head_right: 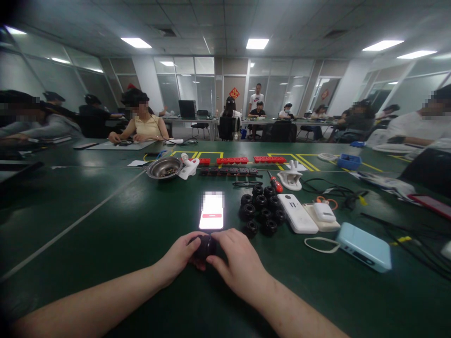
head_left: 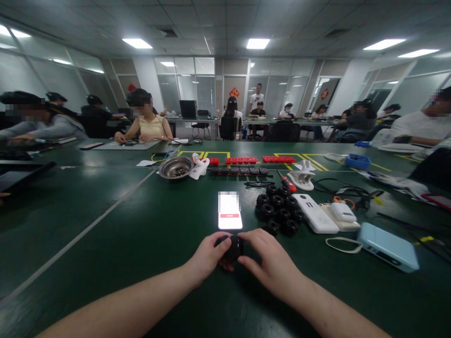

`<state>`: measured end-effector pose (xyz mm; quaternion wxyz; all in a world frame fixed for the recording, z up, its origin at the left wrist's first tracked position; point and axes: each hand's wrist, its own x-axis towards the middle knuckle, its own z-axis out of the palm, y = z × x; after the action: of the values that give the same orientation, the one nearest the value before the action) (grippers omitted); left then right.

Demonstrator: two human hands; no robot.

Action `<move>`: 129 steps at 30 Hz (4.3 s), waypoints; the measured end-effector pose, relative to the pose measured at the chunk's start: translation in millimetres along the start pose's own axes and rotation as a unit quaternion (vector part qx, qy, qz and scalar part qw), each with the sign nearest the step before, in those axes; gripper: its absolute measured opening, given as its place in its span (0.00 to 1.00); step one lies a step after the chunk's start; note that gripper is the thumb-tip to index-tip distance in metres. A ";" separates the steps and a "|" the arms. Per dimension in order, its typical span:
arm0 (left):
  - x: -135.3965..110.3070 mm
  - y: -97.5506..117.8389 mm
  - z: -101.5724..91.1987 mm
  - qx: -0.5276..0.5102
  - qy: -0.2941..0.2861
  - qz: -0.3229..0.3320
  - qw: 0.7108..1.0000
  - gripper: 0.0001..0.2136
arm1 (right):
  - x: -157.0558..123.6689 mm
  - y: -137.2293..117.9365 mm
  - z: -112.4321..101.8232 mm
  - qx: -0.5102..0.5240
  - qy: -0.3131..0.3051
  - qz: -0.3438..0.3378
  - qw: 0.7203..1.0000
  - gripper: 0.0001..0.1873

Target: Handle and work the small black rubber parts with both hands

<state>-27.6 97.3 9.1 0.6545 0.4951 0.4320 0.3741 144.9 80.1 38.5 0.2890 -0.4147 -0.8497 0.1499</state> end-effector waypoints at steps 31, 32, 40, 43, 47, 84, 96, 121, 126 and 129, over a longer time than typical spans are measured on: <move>0.9 -1.3 0.3 0.004 -0.006 0.005 1.000 0.25 | -0.8 0.0 -0.1 0.012 -0.004 -0.009 1.000 0.17; 1.1 -1.5 0.3 0.002 -0.004 0.007 1.000 0.25 | -1.1 -0.6 -0.8 0.014 -0.001 -0.019 1.000 0.18; -1.6 -0.5 0.8 -0.010 0.010 0.016 1.000 0.22 | -1.1 -3.1 -0.4 0.001 0.000 0.031 1.000 0.16; -0.1 -2.7 0.1 -0.002 0.002 0.015 1.000 0.24 | 0.0 -0.9 1.5 -0.002 -0.012 0.045 0.999 0.12; 3.6 -6.8 -1.7 -0.010 -0.009 0.016 1.000 0.26 | 0.0 0.1 1.2 0.001 -0.016 0.017 1.000 0.16; 2.2 -5.6 -2.2 -0.018 -0.005 0.018 1.000 0.26 | -1.2 -2.0 -0.9 0.006 0.007 -0.036 0.999 0.20; 0.5 -1.9 0.1 -0.009 -0.002 0.011 1.000 0.26 | -1.5 -1.1 0.6 -0.006 -0.005 0.018 1.000 0.17; -0.4 -1.2 0.7 0.003 0.011 0.013 1.000 0.22 | -1.0 -0.2 1.9 -0.015 0.002 0.047 0.999 0.16; -0.5 -1.1 0.3 0.002 -0.001 0.006 1.000 0.23 | 0.4 2.1 2.9 0.001 -0.010 0.032 0.999 0.15; 0.6 -2.5 -0.3 -0.007 -0.002 0.009 1.000 0.24 | -0.1 2.3 1.6 0.011 -0.006 0.011 1.000 0.18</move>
<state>-27.6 97.3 6.5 0.6550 0.4953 0.4238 0.3821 145.4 81.5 36.0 0.2870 -0.4201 -0.8450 0.1648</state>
